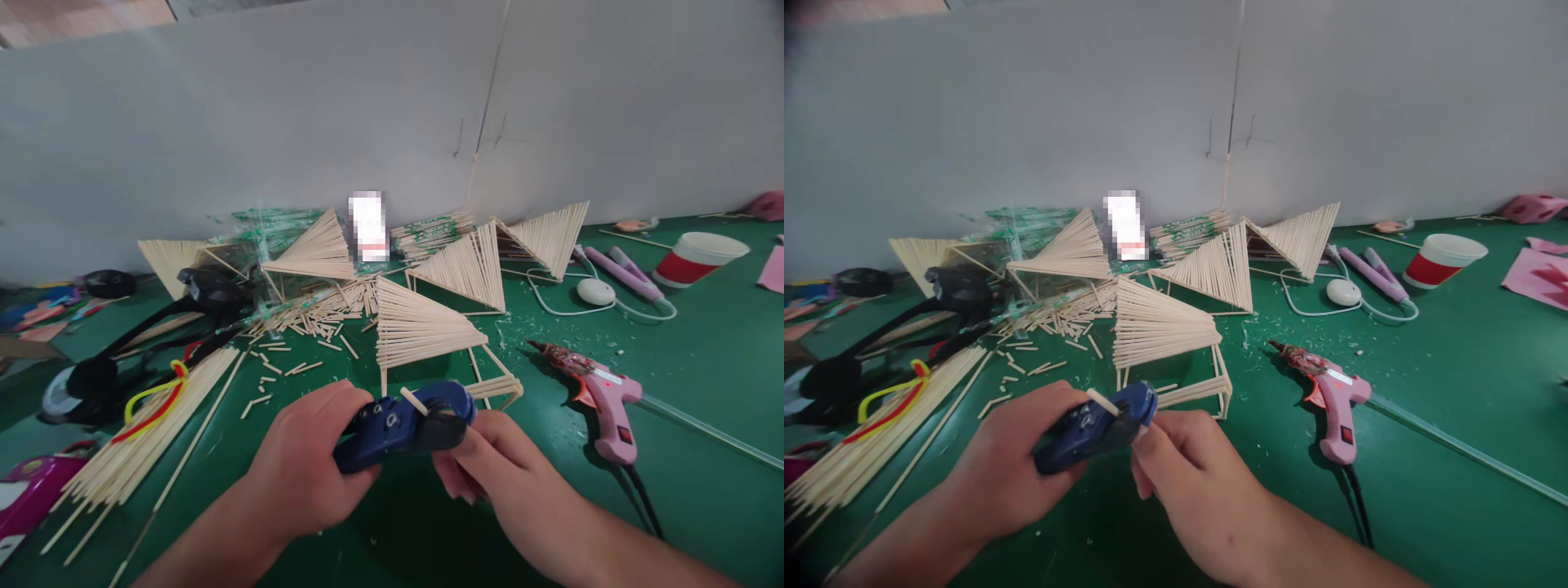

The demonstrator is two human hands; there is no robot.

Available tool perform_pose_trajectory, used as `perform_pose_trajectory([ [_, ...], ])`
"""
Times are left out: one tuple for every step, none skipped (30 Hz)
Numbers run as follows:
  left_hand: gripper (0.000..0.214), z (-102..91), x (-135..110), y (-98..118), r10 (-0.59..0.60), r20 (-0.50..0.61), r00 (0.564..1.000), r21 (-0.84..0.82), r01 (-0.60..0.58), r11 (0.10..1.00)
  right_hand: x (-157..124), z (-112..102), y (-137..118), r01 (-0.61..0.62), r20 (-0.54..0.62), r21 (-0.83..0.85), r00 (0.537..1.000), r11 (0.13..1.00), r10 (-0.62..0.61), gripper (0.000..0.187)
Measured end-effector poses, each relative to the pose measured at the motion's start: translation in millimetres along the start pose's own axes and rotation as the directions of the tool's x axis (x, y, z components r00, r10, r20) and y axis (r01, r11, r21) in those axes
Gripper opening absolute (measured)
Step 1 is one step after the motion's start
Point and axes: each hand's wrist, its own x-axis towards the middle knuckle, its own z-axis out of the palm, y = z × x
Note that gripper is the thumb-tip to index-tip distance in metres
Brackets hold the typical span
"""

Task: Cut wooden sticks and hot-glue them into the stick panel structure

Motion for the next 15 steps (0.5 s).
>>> perform_pose_trajectory([
  [0.021,0.5,0.4,-1.2,0.005,-0.002,1.000,-0.004,-0.005,1.000,1.0,-1.8,-1.1,-0.014,0.045,0.048,0.999,0.999,0.012,0.056],
  [0.022,1.0,0.6,-2.3,0.011,-0.009,1.000,-0.008,-0.011,1.000,1.9,-3.5,-2.4,-0.037,0.101,0.096,0.995,0.995,0.027,0.055],
  [0.023,1.5,0.6,-3.4,0.019,-0.017,1.000,-0.014,-0.019,1.000,2.6,-5.0,-4.0,-0.066,0.170,0.136,0.985,0.988,0.043,0.054],
  [0.024,2.0,0.4,-4.2,0.023,-0.018,1.000,-0.024,-0.023,0.999,3.0,-6.2,-5.3,-0.092,0.233,0.166,0.971,0.982,0.052,0.054],
  [0.025,2.5,0.2,-4.7,0.020,-0.015,1.000,-0.035,-0.021,0.999,3.0,-7.0,-6.4,-0.103,0.275,0.177,0.960,0.979,0.051,0.054],
  [0.026,3.0,0.0,-4.8,0.015,-0.012,1.000,-0.046,-0.016,0.999,2.6,-7.5,-6.8,-0.093,0.290,0.163,0.956,0.982,0.043,0.055],
  [0.027,3.4,-0.1,-4.5,0.010,-0.008,1.000,-0.056,-0.010,0.998,1.9,-7.6,-6.7,-0.058,0.271,0.125,0.962,0.990,0.022,0.055],
  [0.028,3.9,-0.1,-4.0,0.001,-0.002,1.000,-0.065,-0.001,0.998,1.1,-7.3,-6.1,-0.005,0.222,0.061,0.975,0.998,-0.009,0.054],
  [0.028,4.4,0.1,-3.1,-0.009,0.007,1.000,-0.074,0.010,0.997,0.1,-6.8,-4.9,0.056,0.160,-0.022,0.986,0.998,-0.052,0.052],
  [0.028,4.9,0.3,-2.0,-0.021,0.016,1.000,-0.082,0.022,0.996,-0.8,-6.2,-3.5,0.111,0.101,-0.114,0.990,0.987,-0.100,0.050],
  [0.028,5.4,0.7,-0.7,-0.030,0.026,0.999,-0.090,0.032,0.995,-1.5,-5.4,-2.0,0.156,0.060,-0.201,0.987,0.967,-0.147,0.048],
  [0.028,5.9,1.1,0.6,-0.040,0.035,0.999,-0.097,0.043,0.994,-2.1,-4.7,-0.4,0.189,0.032,-0.271,0.982,0.944,-0.188,0.046],
  [0.028,6.4,1.4,2.0,-0.050,0.039,0.998,-0.100,0.053,0.994,-2.3,-4.1,1.0,0.216,0.010,-0.324,0.974,0.921,-0.225,0.044],
  [0.028,6.8,1.7,3.4,-0.057,0.039,0.998,-0.101,0.061,0.993,-2.4,-3.5,2.1,0.235,-0.007,-0.365,0.967,0.901,-0.255,0.041],
  [0.029,7.2,1.8,4.8,-0.063,0.036,0.997,-0.100,0.067,0.993,-2.2,-3.1,3.0,0.248,-0.025,-0.398,0.960,0.883,-0.281,0.039],
])
